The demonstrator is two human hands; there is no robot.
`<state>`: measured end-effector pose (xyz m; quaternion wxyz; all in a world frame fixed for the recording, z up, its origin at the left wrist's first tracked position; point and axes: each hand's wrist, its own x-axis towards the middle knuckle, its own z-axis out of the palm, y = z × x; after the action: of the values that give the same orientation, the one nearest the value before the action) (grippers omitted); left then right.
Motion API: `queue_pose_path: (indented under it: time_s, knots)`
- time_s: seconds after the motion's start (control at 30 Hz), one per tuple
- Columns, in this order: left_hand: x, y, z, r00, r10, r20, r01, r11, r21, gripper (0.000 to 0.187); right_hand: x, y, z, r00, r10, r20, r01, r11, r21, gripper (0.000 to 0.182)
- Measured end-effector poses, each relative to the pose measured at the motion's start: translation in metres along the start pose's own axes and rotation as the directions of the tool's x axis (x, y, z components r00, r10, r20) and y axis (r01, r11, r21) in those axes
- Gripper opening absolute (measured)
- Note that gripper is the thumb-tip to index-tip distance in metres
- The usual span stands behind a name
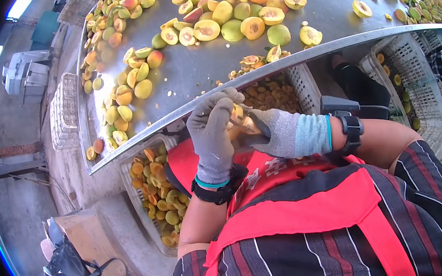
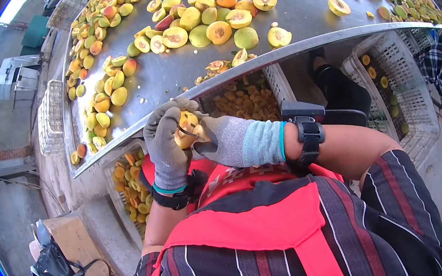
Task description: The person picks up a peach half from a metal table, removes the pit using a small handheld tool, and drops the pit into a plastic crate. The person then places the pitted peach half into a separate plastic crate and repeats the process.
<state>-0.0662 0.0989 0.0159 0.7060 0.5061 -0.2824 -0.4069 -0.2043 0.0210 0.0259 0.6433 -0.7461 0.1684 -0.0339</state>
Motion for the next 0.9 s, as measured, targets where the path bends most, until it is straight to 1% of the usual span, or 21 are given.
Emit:
queue_pose_path:
  time_s: [0.03,0.17,0.23,0.27,0.3,0.33,0.37,0.43,0.47,0.5,0.53,0.6,0.63,0.67,0.7,0.73,0.77,0.8,0.83,0.87,0.9]
  knots:
    - [0.002,0.001,0.001,1.000,0.016,0.016,-0.016,1.000,0.008,0.015,0.000,0.002,0.002,0.990,-0.103,-0.101,0.088,0.986,-0.144,0.030]
    - [0.007,-0.002,0.002,0.994,0.084,0.065,-0.080,0.995,-0.063,0.013,0.001,-0.010,-0.002,0.994,-0.090,-0.059,0.085,0.992,-0.089,0.032]
    - [0.006,-0.004,0.006,0.990,0.140,0.027,-0.139,0.989,-0.042,0.013,0.000,-0.023,-0.010,0.984,0.150,0.094,-0.155,0.987,0.043,0.030]
    - [0.006,-0.006,0.009,0.981,0.196,-0.004,-0.196,0.980,-0.020,0.012,0.001,-0.016,-0.006,0.984,0.148,0.096,-0.153,0.987,0.044,0.030]
    - [0.006,-0.012,0.012,0.969,0.240,-0.056,-0.242,0.970,-0.038,0.011,0.004,-0.002,0.002,0.996,-0.051,-0.068,0.039,0.986,-0.163,0.030]
    - [0.007,-0.012,0.013,0.970,0.239,-0.053,-0.241,0.970,-0.039,0.011,0.004,0.002,0.005,0.944,-0.274,-0.184,0.186,0.902,-0.388,0.032]
    - [0.008,-0.013,0.014,0.977,0.195,-0.087,-0.194,0.981,0.013,0.011,0.004,0.003,0.005,0.944,-0.272,-0.185,0.184,0.903,-0.389,0.032]
    - [0.012,-0.014,0.014,0.980,0.153,-0.126,-0.147,0.987,0.058,0.010,0.004,-0.003,0.004,0.972,-0.051,-0.231,-0.061,0.890,-0.452,0.028]
    - [0.015,-0.017,0.010,0.979,0.184,-0.091,-0.176,0.981,0.082,0.011,0.004,-0.012,-0.001,0.972,-0.051,-0.229,-0.061,0.889,-0.454,0.028]
    - [0.016,-0.018,0.008,0.975,0.214,-0.055,-0.207,0.972,0.106,0.012,0.006,-0.025,-0.010,0.992,0.112,-0.057,-0.123,0.960,-0.251,0.030]
    - [0.016,-0.016,0.009,0.975,0.216,-0.058,-0.209,0.972,0.106,0.012,0.006,-0.032,-0.015,0.962,0.229,0.148,-0.224,0.973,-0.051,0.032]
    - [0.015,-0.009,0.011,0.950,0.308,0.055,-0.312,0.923,0.224,0.012,0.004,-0.027,-0.013,0.970,0.205,0.130,-0.202,0.979,-0.036,0.034]
    - [0.017,-0.003,0.012,0.950,0.309,0.050,-0.312,0.923,0.225,0.012,0.003,-0.022,-0.012,0.977,0.182,0.108,-0.181,0.983,-0.021,0.035]
    - [0.021,0.005,0.012,0.981,0.127,0.144,-0.165,0.942,0.291,0.011,0.004,-0.011,-0.010,0.977,0.183,0.112,-0.182,0.983,-0.022,0.035]
    - [0.022,0.009,0.011,0.973,-0.064,0.223,-0.023,0.930,0.368,0.010,0.006,0.006,-0.005,0.998,0.059,0.037,-0.051,0.982,-0.182,0.033]
    - [0.020,0.007,0.010,0.974,-0.062,0.217,-0.022,0.930,0.366,0.010,0.008,0.011,-0.002,0.997,-0.078,-0.013,0.069,0.936,-0.344,0.031]
    - [0.020,0.004,0.008,0.968,-0.108,0.228,0.029,0.945,0.326,0.010,0.008,0.013,0.000,0.976,-0.207,-0.072,0.168,0.919,-0.355,0.032]
    - [0.020,-0.001,0.004,0.957,-0.156,0.242,0.083,0.954,0.287,0.011,0.006,0.014,-0.004,0.975,-0.208,-0.073,0.169,0.919,-0.357,0.032]
    - [0.023,-0.011,-0.005,0.939,-0.097,0.330,0.031,0.980,0.198,0.015,0.003,-0.011,-0.014,0.990,0.126,0.062,-0.116,0.982,-0.152,0.026]
    - [0.022,-0.010,-0.004,0.940,-0.099,0.325,0.035,0.980,0.196,0.015,0.000,-0.024,-0.018,0.874,0.412,0.259,-0.429,0.903,0.010,0.021]
    - [0.021,-0.008,-0.004,0.939,-0.148,0.311,0.114,0.986,0.123,0.016,-0.001,-0.019,-0.019,0.837,0.438,0.328,-0.516,0.830,0.209,0.018]
